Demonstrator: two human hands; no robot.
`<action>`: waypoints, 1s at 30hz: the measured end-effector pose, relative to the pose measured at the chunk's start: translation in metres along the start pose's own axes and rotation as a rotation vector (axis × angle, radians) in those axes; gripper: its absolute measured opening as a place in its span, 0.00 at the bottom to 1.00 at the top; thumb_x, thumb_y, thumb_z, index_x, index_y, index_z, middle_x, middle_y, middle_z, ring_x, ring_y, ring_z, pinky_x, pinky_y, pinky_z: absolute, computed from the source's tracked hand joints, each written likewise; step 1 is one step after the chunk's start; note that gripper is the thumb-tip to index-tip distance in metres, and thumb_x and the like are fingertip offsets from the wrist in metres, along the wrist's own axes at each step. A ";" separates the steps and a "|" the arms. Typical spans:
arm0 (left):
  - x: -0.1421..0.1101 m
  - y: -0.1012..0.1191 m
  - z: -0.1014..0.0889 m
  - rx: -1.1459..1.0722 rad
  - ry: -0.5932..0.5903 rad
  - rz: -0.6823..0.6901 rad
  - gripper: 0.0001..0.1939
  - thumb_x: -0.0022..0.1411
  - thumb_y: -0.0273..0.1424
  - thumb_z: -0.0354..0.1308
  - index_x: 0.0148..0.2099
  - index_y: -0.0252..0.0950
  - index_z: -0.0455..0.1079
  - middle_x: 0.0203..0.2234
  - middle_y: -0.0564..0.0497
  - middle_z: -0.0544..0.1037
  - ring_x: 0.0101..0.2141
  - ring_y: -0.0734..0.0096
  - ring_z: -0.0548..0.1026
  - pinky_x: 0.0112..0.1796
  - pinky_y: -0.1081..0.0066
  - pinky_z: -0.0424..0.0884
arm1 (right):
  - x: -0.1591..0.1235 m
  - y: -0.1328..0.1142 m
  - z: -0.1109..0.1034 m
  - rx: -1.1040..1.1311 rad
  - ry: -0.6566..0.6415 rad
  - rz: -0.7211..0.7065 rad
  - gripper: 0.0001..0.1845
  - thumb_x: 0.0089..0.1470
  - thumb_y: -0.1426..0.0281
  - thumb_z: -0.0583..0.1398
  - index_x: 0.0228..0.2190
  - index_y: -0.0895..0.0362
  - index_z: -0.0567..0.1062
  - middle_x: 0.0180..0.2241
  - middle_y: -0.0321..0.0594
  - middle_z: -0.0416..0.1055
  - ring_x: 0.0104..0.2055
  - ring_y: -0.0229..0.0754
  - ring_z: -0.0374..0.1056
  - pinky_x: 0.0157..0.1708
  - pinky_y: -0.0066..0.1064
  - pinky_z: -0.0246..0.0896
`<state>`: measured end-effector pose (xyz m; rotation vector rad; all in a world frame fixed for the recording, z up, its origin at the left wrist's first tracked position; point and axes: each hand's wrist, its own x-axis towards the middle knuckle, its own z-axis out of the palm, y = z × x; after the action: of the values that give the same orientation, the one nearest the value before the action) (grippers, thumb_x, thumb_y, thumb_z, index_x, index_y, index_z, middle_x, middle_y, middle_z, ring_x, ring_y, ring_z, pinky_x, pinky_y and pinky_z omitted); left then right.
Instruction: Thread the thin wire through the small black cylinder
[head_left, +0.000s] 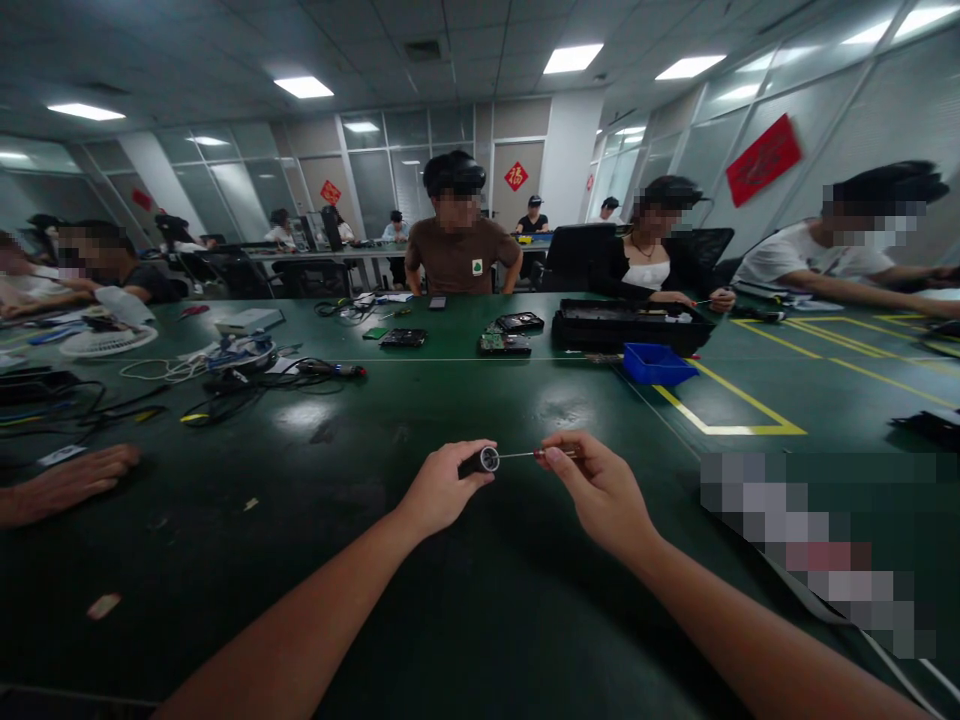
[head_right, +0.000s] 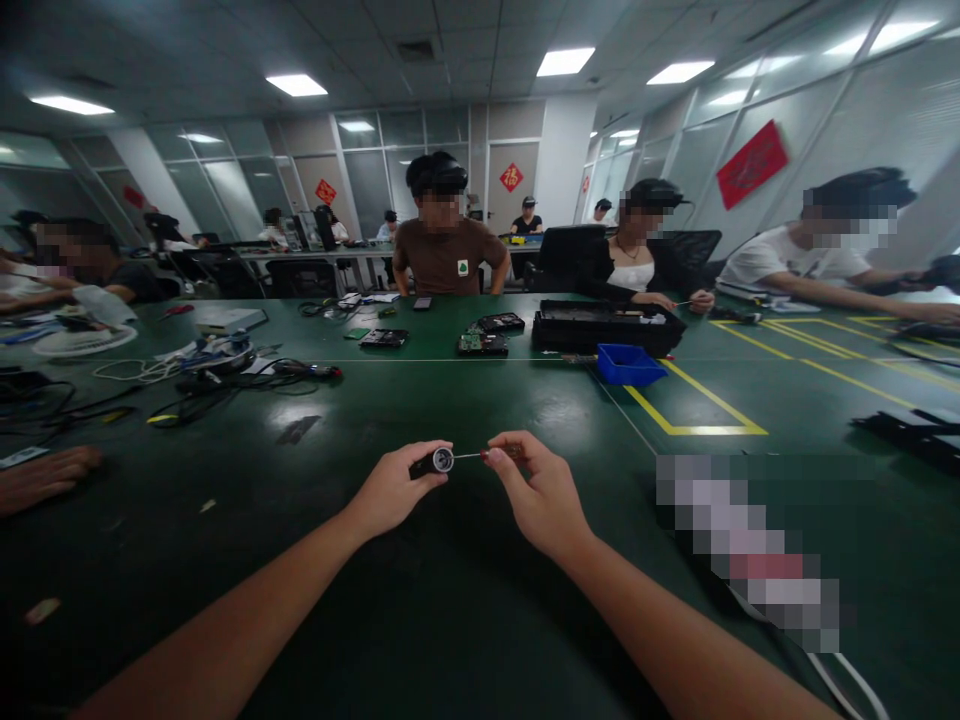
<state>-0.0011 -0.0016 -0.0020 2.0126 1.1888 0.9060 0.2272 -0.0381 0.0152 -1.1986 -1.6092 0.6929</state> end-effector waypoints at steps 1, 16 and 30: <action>0.000 0.000 0.000 0.006 0.005 0.001 0.22 0.61 0.27 0.64 0.58 0.46 0.72 0.53 0.50 0.76 0.54 0.59 0.72 0.58 0.58 0.63 | 0.000 -0.001 0.000 -0.004 -0.004 0.002 0.13 0.62 0.58 0.59 0.41 0.53 0.76 0.37 0.42 0.80 0.40 0.48 0.77 0.41 0.41 0.70; 0.000 0.005 -0.002 0.136 -0.009 0.065 0.22 0.61 0.25 0.65 0.56 0.46 0.72 0.49 0.52 0.78 0.50 0.61 0.72 0.54 0.59 0.64 | 0.003 -0.017 -0.004 -0.278 0.106 0.011 0.21 0.62 0.53 0.57 0.32 0.55 0.80 0.21 0.36 0.73 0.22 0.40 0.67 0.22 0.31 0.56; -0.001 0.000 -0.002 0.179 -0.029 0.077 0.22 0.62 0.27 0.64 0.58 0.46 0.71 0.50 0.52 0.78 0.50 0.60 0.72 0.56 0.55 0.62 | 0.003 -0.013 -0.003 -0.217 -0.053 -0.122 0.08 0.62 0.64 0.58 0.37 0.54 0.76 0.34 0.39 0.78 0.36 0.44 0.74 0.36 0.34 0.66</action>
<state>-0.0030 -0.0018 -0.0008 2.2196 1.2220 0.8296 0.2250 -0.0400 0.0283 -1.2328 -1.8217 0.4848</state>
